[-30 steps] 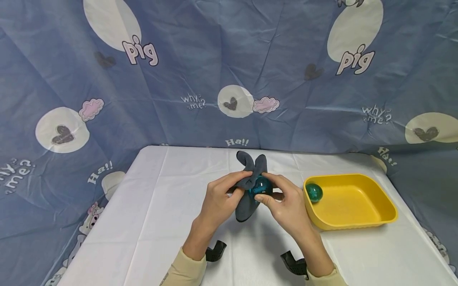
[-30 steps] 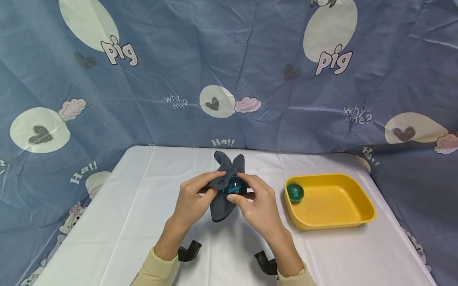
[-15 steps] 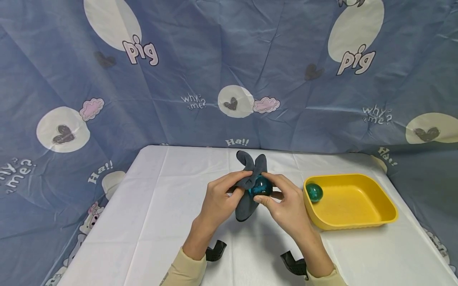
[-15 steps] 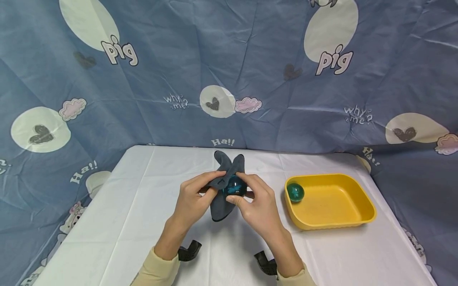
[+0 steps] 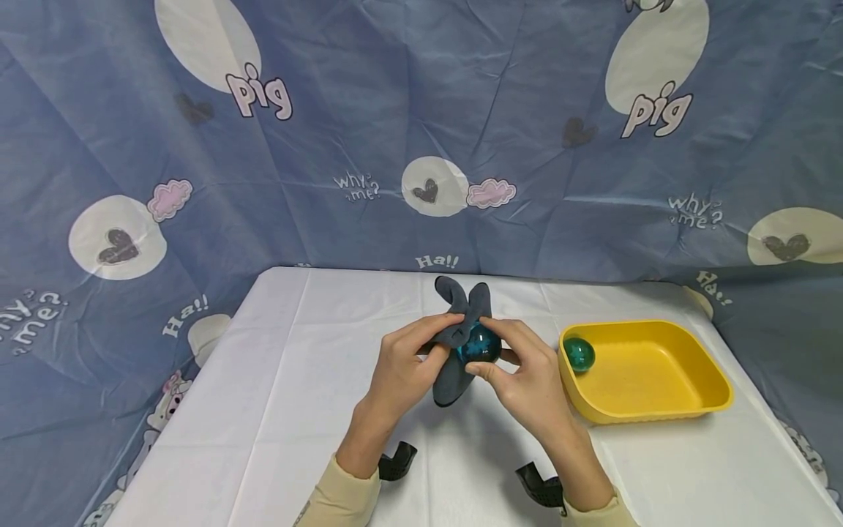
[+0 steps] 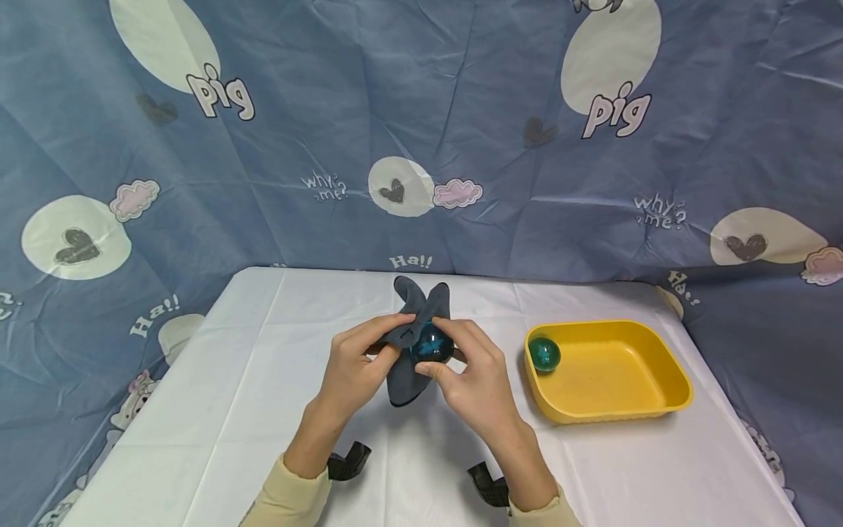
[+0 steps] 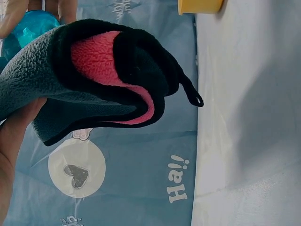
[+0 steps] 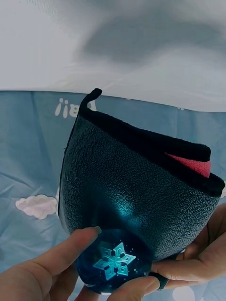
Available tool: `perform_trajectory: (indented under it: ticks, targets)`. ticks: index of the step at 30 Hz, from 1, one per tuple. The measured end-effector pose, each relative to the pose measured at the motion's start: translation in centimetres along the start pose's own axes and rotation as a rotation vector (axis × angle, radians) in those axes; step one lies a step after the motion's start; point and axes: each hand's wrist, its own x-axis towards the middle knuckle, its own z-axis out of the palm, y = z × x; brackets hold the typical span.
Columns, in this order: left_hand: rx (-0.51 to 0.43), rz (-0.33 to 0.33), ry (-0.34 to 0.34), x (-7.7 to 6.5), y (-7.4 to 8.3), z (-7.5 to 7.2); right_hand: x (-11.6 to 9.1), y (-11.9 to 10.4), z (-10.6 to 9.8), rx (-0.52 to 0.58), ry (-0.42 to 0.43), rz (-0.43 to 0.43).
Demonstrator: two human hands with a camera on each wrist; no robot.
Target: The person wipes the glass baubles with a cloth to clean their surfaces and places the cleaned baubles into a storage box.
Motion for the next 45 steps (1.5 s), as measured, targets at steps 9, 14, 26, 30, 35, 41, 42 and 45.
perform_trajectory:
  ticks: [9,14,26,30,35,41,42,45]
  targets:
    - [-0.003,-0.007,-0.005,-0.11,0.09,-0.04,-0.05,-0.10,-0.06,-0.026,-0.003,-0.008]
    - [-0.001,-0.004,-0.003,-0.12,0.05,-0.01,-0.05,-0.02,-0.03,-0.025,-0.010,-0.036]
    - [0.021,0.000,-0.007,-0.13,-0.11,0.03,0.06,0.06,-0.08,-0.096,-0.019,-0.104]
    - [0.022,-0.002,-0.007,-0.15,-0.13,0.05,0.04,0.06,-0.07,-0.100,-0.021,-0.113]
    - [0.016,0.000,-0.003,-0.23,-0.21,0.14,0.02,0.06,0.02,-0.105,-0.015,-0.132]
    - [0.011,0.003,-0.007,-0.23,-0.20,0.15,0.07,0.03,0.09,-0.107,-0.008,-0.144]
    - [0.012,0.002,-0.008,-0.21,-0.19,0.13,0.06,0.03,0.10,-0.108,-0.009,-0.142]
    - [0.017,-0.003,-0.009,-0.20,-0.17,0.09,0.05,0.06,0.10,-0.110,-0.013,-0.136]
